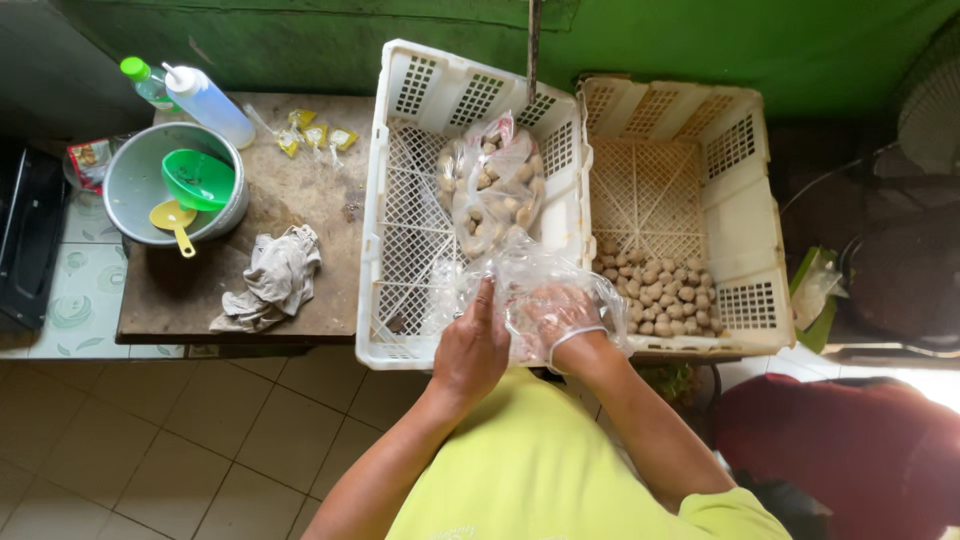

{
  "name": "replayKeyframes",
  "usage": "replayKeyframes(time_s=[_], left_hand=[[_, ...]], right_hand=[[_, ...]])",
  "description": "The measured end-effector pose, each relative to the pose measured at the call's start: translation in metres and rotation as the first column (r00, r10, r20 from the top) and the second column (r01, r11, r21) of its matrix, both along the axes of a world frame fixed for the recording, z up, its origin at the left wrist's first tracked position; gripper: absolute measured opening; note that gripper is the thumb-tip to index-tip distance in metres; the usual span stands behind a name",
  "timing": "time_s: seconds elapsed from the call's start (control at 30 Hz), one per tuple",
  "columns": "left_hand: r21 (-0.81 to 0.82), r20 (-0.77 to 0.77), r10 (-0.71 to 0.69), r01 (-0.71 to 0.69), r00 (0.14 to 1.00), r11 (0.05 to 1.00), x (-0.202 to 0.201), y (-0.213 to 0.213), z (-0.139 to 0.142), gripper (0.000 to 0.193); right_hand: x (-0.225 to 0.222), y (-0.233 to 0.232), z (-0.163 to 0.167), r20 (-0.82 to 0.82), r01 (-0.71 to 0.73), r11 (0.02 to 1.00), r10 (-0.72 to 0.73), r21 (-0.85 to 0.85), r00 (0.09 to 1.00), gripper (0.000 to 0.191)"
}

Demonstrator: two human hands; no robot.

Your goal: The person holds open a plastic bag inside a white crate and repeatedly transfers round meatballs by hand from an adjacent crate into the bag. They occasionally reposition the crates, adjust the bag, and reach through a window opening before resuming filling the bag.

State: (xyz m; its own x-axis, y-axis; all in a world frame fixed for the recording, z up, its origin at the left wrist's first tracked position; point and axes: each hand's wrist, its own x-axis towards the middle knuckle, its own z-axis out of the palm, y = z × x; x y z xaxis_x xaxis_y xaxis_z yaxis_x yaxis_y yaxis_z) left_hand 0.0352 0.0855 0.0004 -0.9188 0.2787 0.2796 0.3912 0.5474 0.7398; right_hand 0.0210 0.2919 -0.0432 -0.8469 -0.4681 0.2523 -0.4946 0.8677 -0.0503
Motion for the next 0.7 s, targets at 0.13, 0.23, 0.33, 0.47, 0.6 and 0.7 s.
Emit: replayKeyframes(time_s=[0.13, 0.23, 0.33, 0.47, 0.6, 0.7], left_hand=[[0.014, 0.087, -0.086, 0.085, 0.993, 0.996, 0.002, -0.008, 0.009, 0.079], [0.013, 0.160, -0.150, 0.150, 0.976, 0.989, 0.001, -0.013, 0.016, 0.078], [0.009, 0.176, -0.178, 0.180, 0.968, 0.984, -0.003, -0.015, 0.022, 0.080], [0.056, 0.122, -0.213, 0.208, 0.969, 0.977, -0.006, -0.019, 0.025, 0.085], [0.059, 0.146, -0.224, 0.218, 0.964, 0.974, -0.004, -0.020, 0.020, 0.084], [0.062, 0.133, -0.228, 0.222, 0.965, 0.973, -0.002, -0.021, 0.016, 0.084]], right_hand=[[0.026, 0.002, -0.018, 0.057, 0.040, 0.967, -0.027, -0.253, 0.998, 0.026], [0.034, 0.002, -0.021, 0.005, 0.054, 0.926, -0.056, -0.373, 0.998, 0.023], [0.035, -0.001, -0.021, -0.016, 0.067, 0.900, -0.081, -0.432, 0.997, 0.021], [0.033, -0.005, -0.020, -0.032, 0.083, 0.883, -0.110, -0.463, 0.993, 0.018], [0.031, -0.008, -0.020, -0.045, 0.087, 0.877, -0.122, -0.472, 0.992, 0.015], [0.029, -0.012, -0.018, -0.047, 0.090, 0.870, -0.129, -0.486, 0.991, 0.013]])
